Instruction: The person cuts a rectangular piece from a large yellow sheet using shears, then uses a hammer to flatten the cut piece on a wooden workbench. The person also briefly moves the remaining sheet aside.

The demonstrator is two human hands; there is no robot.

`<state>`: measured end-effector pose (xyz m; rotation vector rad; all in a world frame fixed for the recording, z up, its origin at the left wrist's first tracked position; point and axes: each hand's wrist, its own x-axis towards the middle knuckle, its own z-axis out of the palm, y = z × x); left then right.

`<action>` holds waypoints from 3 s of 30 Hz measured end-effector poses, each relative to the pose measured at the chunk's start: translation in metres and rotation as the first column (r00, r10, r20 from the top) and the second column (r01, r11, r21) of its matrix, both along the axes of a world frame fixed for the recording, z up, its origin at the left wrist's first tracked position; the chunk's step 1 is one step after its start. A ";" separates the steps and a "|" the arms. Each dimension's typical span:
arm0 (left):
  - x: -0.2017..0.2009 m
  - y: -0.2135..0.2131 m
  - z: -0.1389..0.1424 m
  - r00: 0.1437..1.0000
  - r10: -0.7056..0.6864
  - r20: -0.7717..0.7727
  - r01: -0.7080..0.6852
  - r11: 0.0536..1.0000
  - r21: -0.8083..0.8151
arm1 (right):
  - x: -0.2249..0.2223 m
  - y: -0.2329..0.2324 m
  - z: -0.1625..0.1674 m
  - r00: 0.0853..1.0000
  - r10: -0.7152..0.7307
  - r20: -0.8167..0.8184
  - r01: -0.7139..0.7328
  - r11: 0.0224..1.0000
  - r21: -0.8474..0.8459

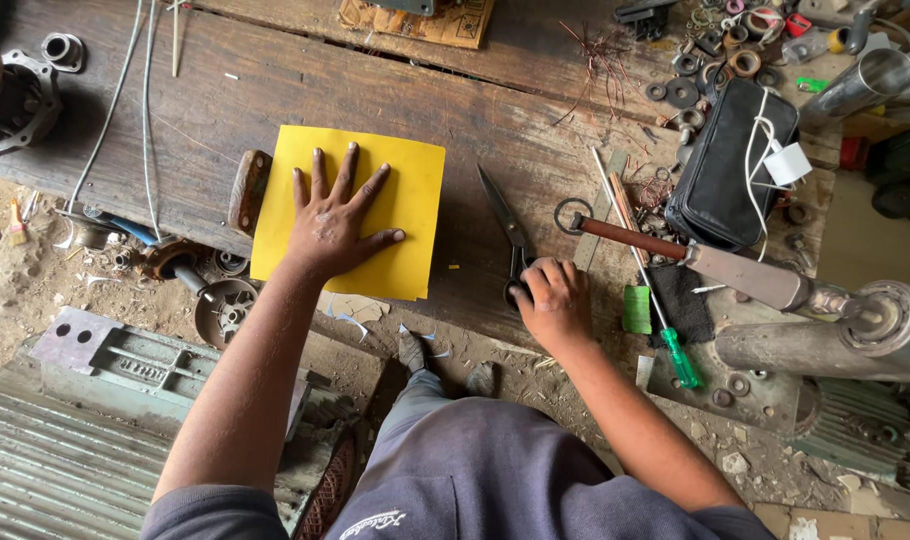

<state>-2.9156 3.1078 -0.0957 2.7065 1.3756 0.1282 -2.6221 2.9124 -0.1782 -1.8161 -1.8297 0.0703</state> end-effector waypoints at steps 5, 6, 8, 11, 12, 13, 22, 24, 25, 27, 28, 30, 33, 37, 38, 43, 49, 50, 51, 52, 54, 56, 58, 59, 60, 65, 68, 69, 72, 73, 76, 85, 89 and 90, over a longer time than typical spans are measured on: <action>0.001 0.000 0.004 1.000 0.007 -0.009 -0.007 1.000 -0.006 | -0.001 0.009 0.000 0.991 -0.094 0.100 0.097 0.995 -0.021; 0.001 0.000 0.004 1.000 0.010 -0.010 -0.011 1.000 -0.010 | -0.002 0.012 0.002 0.987 -0.115 0.115 0.118 0.993 -0.019; 0.000 0.001 0.005 1.000 0.022 -0.014 -0.022 1.000 -0.020 | -0.003 0.017 0.008 0.978 -0.169 0.120 0.177 0.983 -0.056; -0.002 0.001 0.006 1.000 0.029 0.002 -0.028 0.999 -0.027 | -0.007 0.022 0.025 0.966 -0.203 0.160 0.220 0.971 -0.096; -0.003 0.000 0.005 0.999 0.027 0.021 -0.026 0.999 -0.026 | -0.009 0.023 0.033 0.963 -0.204 0.179 0.225 0.968 -0.108; -0.005 0.000 0.006 0.999 0.030 0.036 -0.029 0.999 -0.020 | -0.013 0.023 0.041 0.979 -0.146 0.145 0.153 0.987 -0.039; -0.012 0.001 0.012 0.997 0.058 0.043 -0.055 0.997 -0.060 | -0.084 0.062 0.117 0.867 0.496 -0.045 -0.463 0.836 0.296; -0.013 0.002 0.011 0.997 0.048 0.067 -0.045 0.998 -0.037 | -0.099 0.084 0.120 0.831 0.556 -0.023 -0.523 0.795 0.306; -0.014 0.002 0.009 0.996 0.042 0.080 -0.040 0.999 -0.026 | -0.104 0.091 0.120 0.828 0.560 -0.024 -0.530 0.797 0.291; -0.015 0.003 0.005 0.994 0.039 0.106 -0.041 0.999 0.010 | -0.112 0.105 0.117 0.823 0.567 -0.023 -0.543 0.799 0.259; -0.016 0.004 0.002 0.992 0.036 0.119 -0.040 0.999 0.026 | -0.115 0.109 0.114 0.823 0.567 -0.012 -0.548 0.801 0.241; -0.017 0.005 -0.004 0.987 0.036 0.156 -0.043 0.998 0.046 | -0.119 0.112 0.108 0.826 0.563 0.011 -0.553 0.808 0.204; -0.021 0.009 -0.010 0.969 0.044 0.244 -0.050 0.999 0.017 | -0.124 0.114 0.104 0.829 0.557 0.055 -0.553 0.802 0.224; -0.024 0.013 -0.012 0.931 0.065 0.360 -0.053 0.998 -0.043 | -0.126 0.116 0.109 0.835 0.548 0.048 -0.549 0.821 0.157; -0.024 0.013 -0.012 0.929 0.061 0.365 -0.048 0.998 -0.046 | -0.126 0.117 0.111 0.838 0.544 0.045 -0.545 0.828 0.130; -0.031 0.022 -0.009 0.945 0.009 0.327 0.023 0.996 -0.092 | -0.129 0.124 0.108 0.862 0.503 0.067 -0.504 0.864 0.000; -0.057 0.061 -0.004 0.955 -0.228 0.190 0.268 0.937 -0.224 | -0.145 0.153 0.103 0.909 0.372 0.187 -0.310 0.905 -0.292; -0.059 0.066 -0.003 0.948 -0.262 0.183 0.300 0.926 -0.230 | -0.146 0.156 0.105 0.921 0.312 0.234 -0.188 0.881 -0.434; -0.061 0.070 -0.001 0.939 -0.296 0.174 0.331 0.913 -0.237 | -0.147 0.159 0.107 0.924 0.251 0.290 -0.052 0.830 -0.555; -0.062 0.073 0.000 0.928 -0.330 0.170 0.365 0.898 -0.248 | -0.147 0.161 0.109 0.924 0.225 0.308 -0.027 0.844 -0.536; -0.062 0.076 0.002 0.914 -0.368 0.171 0.401 0.882 -0.247 | -0.147 0.165 0.112 0.923 0.171 0.345 0.024 0.869 -0.495; -0.062 0.078 0.005 0.904 -0.395 0.164 0.424 0.875 -0.231 | -0.147 0.173 0.111 0.932 0.142 0.333 0.094 0.792 -0.603; -0.063 0.079 0.007 0.902 -0.400 0.164 0.428 0.879 -0.209 | -0.146 0.181 0.110 0.927 0.137 0.349 0.148 0.722 -0.676; -0.064 0.080 0.008 0.898 -0.410 0.163 0.438 0.872 -0.221 | -0.146 0.184 0.109 0.918 0.148 0.367 0.168 0.693 -0.701; -0.066 0.081 0.008 0.894 -0.419 0.159 0.446 0.864 -0.235 | -0.145 0.187 0.108 0.910 0.159 0.382 0.188 0.663 -0.725; -0.076 0.094 0.012 0.843 -0.499 0.203 0.533 0.826 -0.184 | -0.142 0.191 0.103 0.874 0.183 0.450 0.270 0.586 -0.764; -0.093 0.129 0.014 0.727 -0.518 0.451 0.643 0.745 -0.179 | -0.137 0.192 0.097 0.857 0.185 0.482 0.324 0.534 -0.781; -0.109 0.148 0.013 0.676 -0.451 0.583 0.660 0.722 -0.206 | -0.135 0.193 0.093 0.853 0.179 0.489 0.342 0.516 -0.785; -0.168 0.221 0.008 0.845 -0.349 0.405 0.257 0.930 0.264 | -0.121 0.197 0.082 0.857 0.208 0.472 0.350 0.439 -0.827; -0.196 0.239 0.004 0.786 -0.202 0.584 0.135 0.978 0.157 | -0.115 0.197 0.078 0.856 0.212 0.472 0.362 0.407 -0.839; -0.271 0.281 -0.007 0.775 0.158 0.612 -0.286 0.951 0.116 | -0.093 0.193 0.058 0.866 0.205 0.456 0.336 0.437 -0.834; -0.347 0.322 -0.047 0.760 0.565 0.321 -0.540 0.824 -0.173 | -0.057 0.166 -0.014 0.888 0.027 0.459 0.183 0.895 -0.406; -0.347 0.337 -0.058 0.744 0.551 0.377 -0.537 0.830 -0.154 | -0.053 0.166 -0.013 0.862 0.031 0.506 0.229 0.866 -0.444; -0.345 0.341 -0.059 0.747 0.547 0.379 -0.530 0.833 -0.158 | -0.052 0.167 -0.010 0.867 0.041 0.496 0.226 0.856 -0.466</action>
